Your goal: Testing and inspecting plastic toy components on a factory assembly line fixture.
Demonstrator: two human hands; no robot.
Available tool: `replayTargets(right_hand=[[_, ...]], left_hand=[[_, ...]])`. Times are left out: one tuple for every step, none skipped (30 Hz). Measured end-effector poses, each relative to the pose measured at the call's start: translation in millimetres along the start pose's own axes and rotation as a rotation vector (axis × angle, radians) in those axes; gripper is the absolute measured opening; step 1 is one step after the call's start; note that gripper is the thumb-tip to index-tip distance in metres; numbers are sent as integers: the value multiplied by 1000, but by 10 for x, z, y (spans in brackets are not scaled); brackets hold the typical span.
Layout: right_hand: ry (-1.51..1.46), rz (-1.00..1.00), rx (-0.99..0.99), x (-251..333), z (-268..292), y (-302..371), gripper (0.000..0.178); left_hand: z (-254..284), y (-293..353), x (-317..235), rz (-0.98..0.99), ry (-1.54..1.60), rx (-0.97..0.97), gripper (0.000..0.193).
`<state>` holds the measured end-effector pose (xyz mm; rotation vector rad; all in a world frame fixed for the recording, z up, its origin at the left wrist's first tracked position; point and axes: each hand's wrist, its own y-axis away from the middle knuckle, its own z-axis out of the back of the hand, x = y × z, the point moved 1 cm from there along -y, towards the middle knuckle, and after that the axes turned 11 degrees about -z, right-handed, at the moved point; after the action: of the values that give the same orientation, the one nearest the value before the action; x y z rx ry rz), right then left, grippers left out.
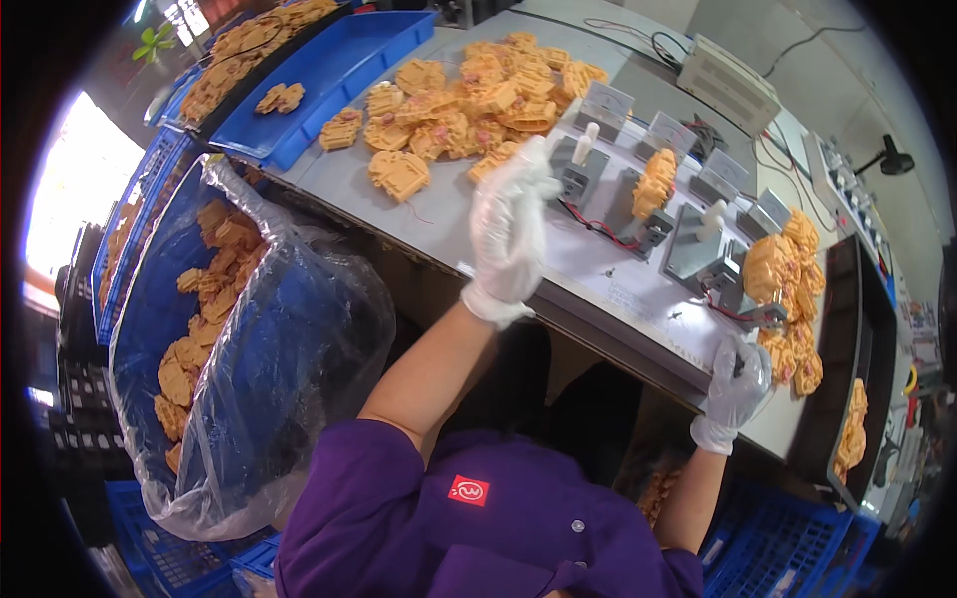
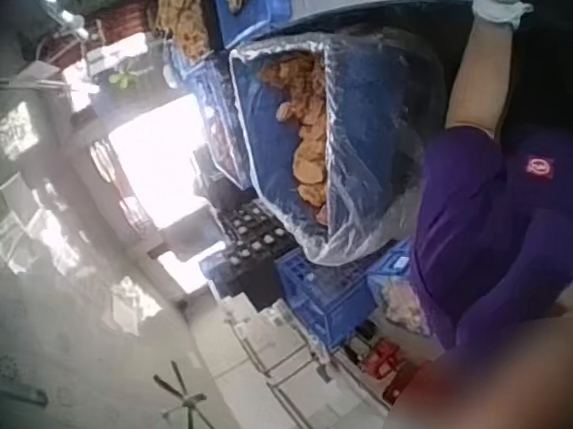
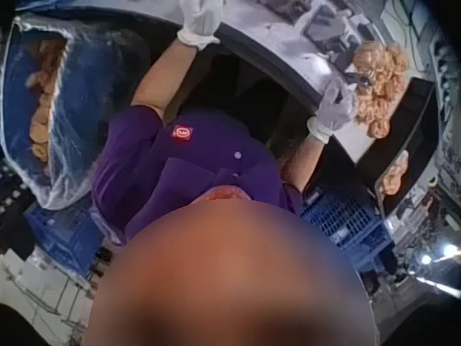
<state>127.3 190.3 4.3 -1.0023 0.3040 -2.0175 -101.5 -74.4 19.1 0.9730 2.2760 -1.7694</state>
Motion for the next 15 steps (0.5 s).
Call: replayTargets(right_hand=[[-57,-53,-23,-13,-8,19,19],[-78,-46,-8,94,55,3,23],[-133,-39,-84,98,59,5,28],[-189,-34,-158,98,56,20,33],[-261,-93,-152,179,91,60,39],[-259,-96,-158,219,119,66,39],[-298,-36,-187,252,149,73,41],[-339,28,-213,281,166,81,42],[-329,21,-225,268,210,92,42],[-324,14,-215,248,256,116,40],[-336,17,-194,258,277,137,38],[-330,15,-195,241,306,161,38],[-376,-13,-194,219,334,184,37],[-421,-39,-192,208,352,197,36],[-414,-41,-191,200,359,213,36]], left_hand=[[127,-84,-8,-23,-230,-6,25],[209,-199,-56,57,-457,-6,29],[392,-276,58,121,-453,33,29],[633,-305,261,187,-450,72,29],[836,-256,462,172,-471,232,28],[918,-235,503,257,-502,400,28],[996,-209,544,342,-531,569,30],[1098,-185,587,131,-685,715,35],[1042,-244,494,190,-716,699,37],[992,-296,393,251,-747,684,42],[1106,-302,350,224,-800,614,42],[1144,-356,281,316,-928,626,42],[1186,-400,211,411,-1055,637,42],[1221,-445,205,351,-1124,655,40],[1184,-414,220,355,-1117,657,40]])
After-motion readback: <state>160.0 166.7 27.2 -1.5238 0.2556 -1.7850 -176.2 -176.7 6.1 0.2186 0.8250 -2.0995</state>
